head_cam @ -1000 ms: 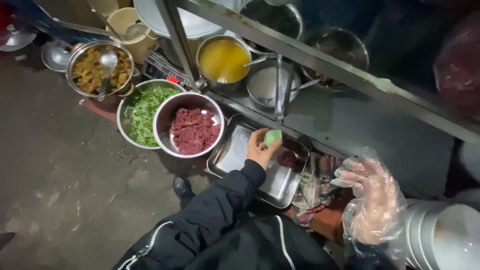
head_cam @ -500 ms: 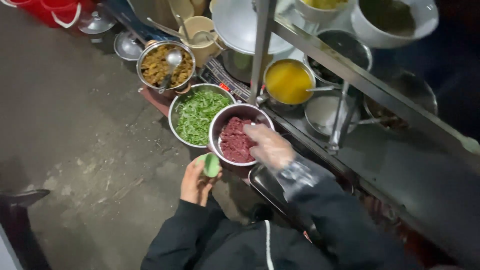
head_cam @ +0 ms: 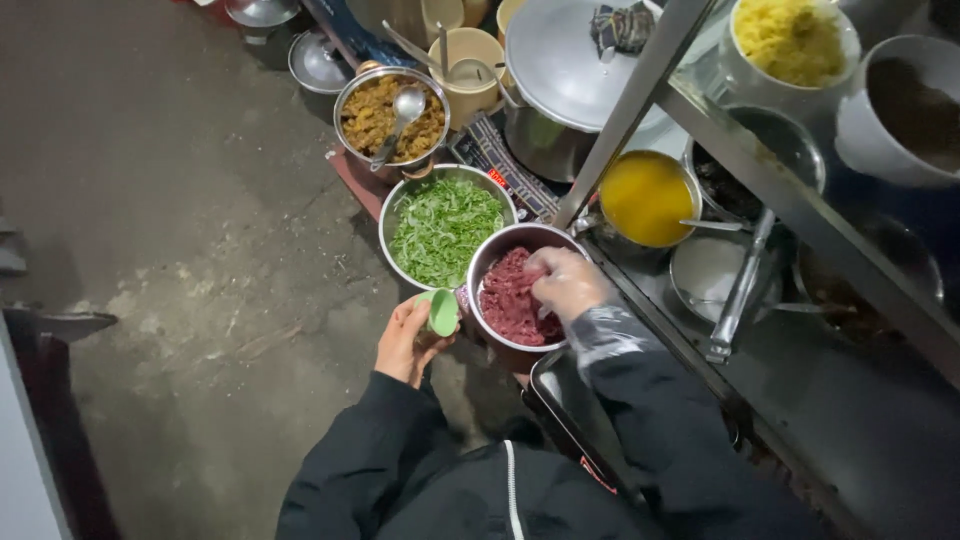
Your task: The person scoops ground meat from a bowl and presses it into a small green ring mold to form round patties. The formed patties are placed onto a metal tray. The person repeats this process multiple times.
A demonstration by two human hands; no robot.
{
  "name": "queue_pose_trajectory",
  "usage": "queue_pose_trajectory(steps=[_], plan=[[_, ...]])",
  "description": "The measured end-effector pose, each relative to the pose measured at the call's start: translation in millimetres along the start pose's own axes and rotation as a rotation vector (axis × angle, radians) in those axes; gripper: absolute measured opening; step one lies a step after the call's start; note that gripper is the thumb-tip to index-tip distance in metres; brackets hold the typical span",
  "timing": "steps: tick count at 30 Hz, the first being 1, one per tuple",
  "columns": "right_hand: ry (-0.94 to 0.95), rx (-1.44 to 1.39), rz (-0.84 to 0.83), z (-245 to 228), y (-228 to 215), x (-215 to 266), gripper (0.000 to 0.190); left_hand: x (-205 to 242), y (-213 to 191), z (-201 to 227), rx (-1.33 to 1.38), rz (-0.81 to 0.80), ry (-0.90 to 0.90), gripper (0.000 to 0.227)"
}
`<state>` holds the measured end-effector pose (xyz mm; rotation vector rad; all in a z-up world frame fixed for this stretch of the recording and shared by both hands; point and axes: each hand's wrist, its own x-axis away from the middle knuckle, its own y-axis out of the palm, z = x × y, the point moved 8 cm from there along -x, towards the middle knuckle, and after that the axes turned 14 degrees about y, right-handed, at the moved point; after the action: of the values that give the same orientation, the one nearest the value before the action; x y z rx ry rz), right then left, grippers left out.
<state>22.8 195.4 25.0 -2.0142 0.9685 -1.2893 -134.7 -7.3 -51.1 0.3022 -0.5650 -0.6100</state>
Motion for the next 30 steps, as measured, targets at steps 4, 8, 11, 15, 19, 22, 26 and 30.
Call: queue_pose_trajectory(steps=[4, 8, 11, 15, 19, 22, 26, 30], plan=[[-0.251, -0.286, 0.173, -6, -29, 18, 0.024, -5, 4, -19, -0.004, 0.009, -0.020, 0.055], [-0.089, 0.057, -0.026, -21, -34, 42, 0.046, -8, 15, -32, 0.016, -0.022, -0.035, 0.058], [-0.180, 0.335, -0.071, -17, 10, 21, 0.050, -11, 24, -35, 0.061, -0.035, -0.043, 0.060], [-0.240, 0.496, -0.111, -6, 64, -4, 0.046, 1, 38, -19, 0.110, -0.020, -0.063, 0.058], [-0.143, 0.657, -0.143, -19, 81, -6, 0.040, 0, 36, -22, 0.128, -0.008, -0.054, 0.054], [-0.124, 0.659, -0.177, -24, 71, -15, 0.042, -4, 35, -26, 0.119, -0.024, -0.045, 0.059], [-0.275, 0.167, -0.035, 7, 58, -43, 0.048, -4, 35, -26, 0.101, -0.033, -0.031, 0.059], [-0.199, -0.068, -0.061, -7, -2, -5, 0.046, -11, 28, -35, 0.121, -0.026, -0.028, 0.058]])
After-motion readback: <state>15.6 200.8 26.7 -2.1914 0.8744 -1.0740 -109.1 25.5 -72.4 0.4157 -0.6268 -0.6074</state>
